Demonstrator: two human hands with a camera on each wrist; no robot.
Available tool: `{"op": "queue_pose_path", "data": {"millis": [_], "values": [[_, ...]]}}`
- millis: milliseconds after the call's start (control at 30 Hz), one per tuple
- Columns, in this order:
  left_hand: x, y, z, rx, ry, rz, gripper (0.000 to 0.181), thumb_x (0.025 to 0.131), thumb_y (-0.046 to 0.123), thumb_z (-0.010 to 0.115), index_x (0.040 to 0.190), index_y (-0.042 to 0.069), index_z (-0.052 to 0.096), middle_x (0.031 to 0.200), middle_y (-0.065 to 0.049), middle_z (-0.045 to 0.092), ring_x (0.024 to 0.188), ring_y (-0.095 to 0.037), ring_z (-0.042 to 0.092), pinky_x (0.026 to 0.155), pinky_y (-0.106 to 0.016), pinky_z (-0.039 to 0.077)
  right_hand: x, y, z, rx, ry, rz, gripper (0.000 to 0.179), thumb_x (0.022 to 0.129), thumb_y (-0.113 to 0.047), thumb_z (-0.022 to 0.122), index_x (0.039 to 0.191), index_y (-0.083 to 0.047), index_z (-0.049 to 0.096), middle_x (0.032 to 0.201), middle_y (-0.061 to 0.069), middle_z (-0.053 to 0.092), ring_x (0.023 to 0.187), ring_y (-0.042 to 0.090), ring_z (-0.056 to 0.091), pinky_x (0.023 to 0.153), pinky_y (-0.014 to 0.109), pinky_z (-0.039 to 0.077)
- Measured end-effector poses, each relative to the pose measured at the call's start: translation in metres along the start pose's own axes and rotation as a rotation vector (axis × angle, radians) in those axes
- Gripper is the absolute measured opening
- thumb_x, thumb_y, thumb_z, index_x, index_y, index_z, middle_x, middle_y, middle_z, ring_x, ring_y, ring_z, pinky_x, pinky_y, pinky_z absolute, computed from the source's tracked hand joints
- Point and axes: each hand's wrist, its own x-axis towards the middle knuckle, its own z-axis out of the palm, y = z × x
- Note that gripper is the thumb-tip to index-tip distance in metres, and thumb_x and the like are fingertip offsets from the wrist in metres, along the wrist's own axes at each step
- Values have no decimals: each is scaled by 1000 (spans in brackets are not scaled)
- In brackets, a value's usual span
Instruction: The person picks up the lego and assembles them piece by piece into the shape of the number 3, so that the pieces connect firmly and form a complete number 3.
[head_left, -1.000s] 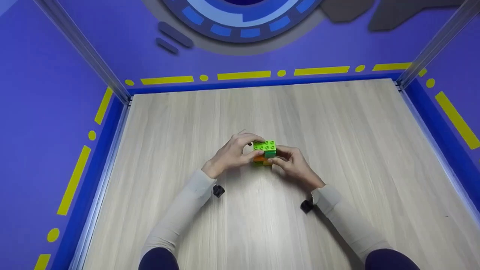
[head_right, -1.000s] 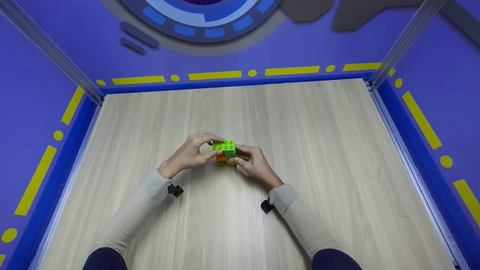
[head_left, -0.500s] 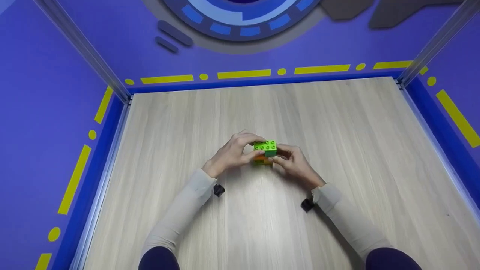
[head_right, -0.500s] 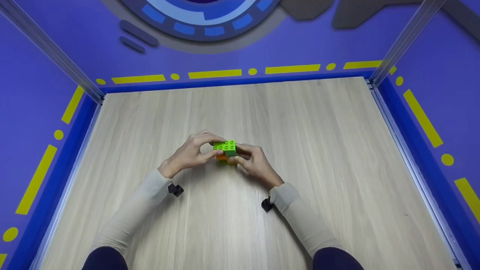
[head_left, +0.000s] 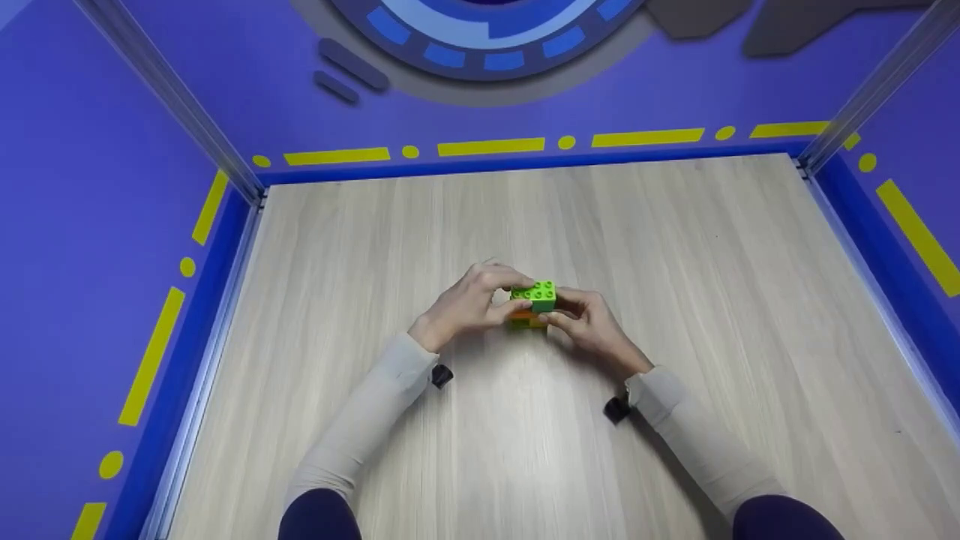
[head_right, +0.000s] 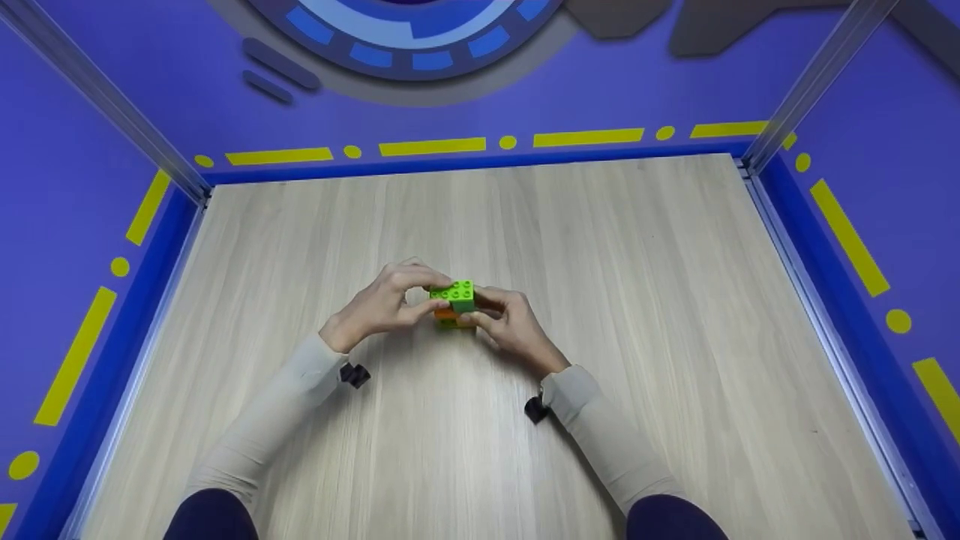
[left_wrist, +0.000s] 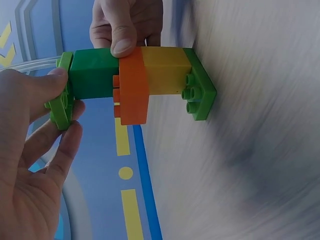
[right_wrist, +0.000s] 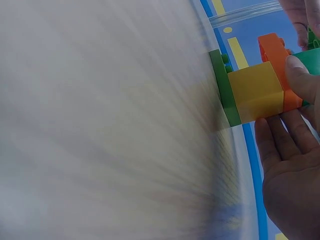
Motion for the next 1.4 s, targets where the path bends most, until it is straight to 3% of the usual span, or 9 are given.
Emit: {"op": "queue_pose_path", "data": {"millis": [400, 633, 833, 1000, 1133, 1400], "values": [[9, 8, -9, 70, -76, -7, 26, 99, 17, 78, 119, 0, 79, 113, -13, 81, 104, -29, 70, 94, -41, 58, 1, -1, -1, -2, -8, -7, 45, 97, -4, 77, 141, -2, 68, 139, 18, 71, 127, 31, 69, 112, 37, 54], [7, 6, -8, 58, -71, -14, 27, 99, 17, 78, 119, 0, 79, 114, -12, 81, 106, -28, 70, 95, -40, 58, 1, -9, -5, 24, -46, -20, 49, 96, -3, 78, 144, 0, 64, 140, 18, 69, 129, 24, 67, 115, 43, 52], [3, 3, -4, 43, -49, -25, 28, 100, 21, 77, 121, 2, 79, 113, -9, 81, 102, -24, 70, 94, -40, 58, -1, -18, -9, 57, 2, -80, 52, 97, 0, 77, 145, 7, 60, 140, 21, 68, 128, 20, 67, 115, 50, 51], [-1, 2, -1, 14, -13, -49, 28, 101, 23, 77, 122, 6, 78, 111, -6, 80, 96, -20, 69, 89, -43, 59, -3, -23, -10, 90, 23, -127, 46, 97, 6, 73, 142, 6, 63, 136, 26, 68, 124, 19, 68, 111, 42, 54], [-2, 0, 3, -33, 29, -30, 26, 100, 21, 78, 120, 5, 78, 111, -6, 78, 94, -19, 69, 85, -42, 61, -3, -24, -9, 96, 41, -147, 40, 99, 4, 71, 139, 4, 67, 134, 26, 70, 121, 18, 70, 107, 31, 56], [-3, -2, 7, -58, 66, -37, 28, 100, 23, 78, 122, 6, 78, 108, -6, 77, 94, -18, 68, 85, -42, 62, -2, -26, -9, 53, 70, -108, 37, 100, 0, 73, 136, 6, 69, 133, 23, 72, 117, 14, 72, 99, 24, 59]]}}
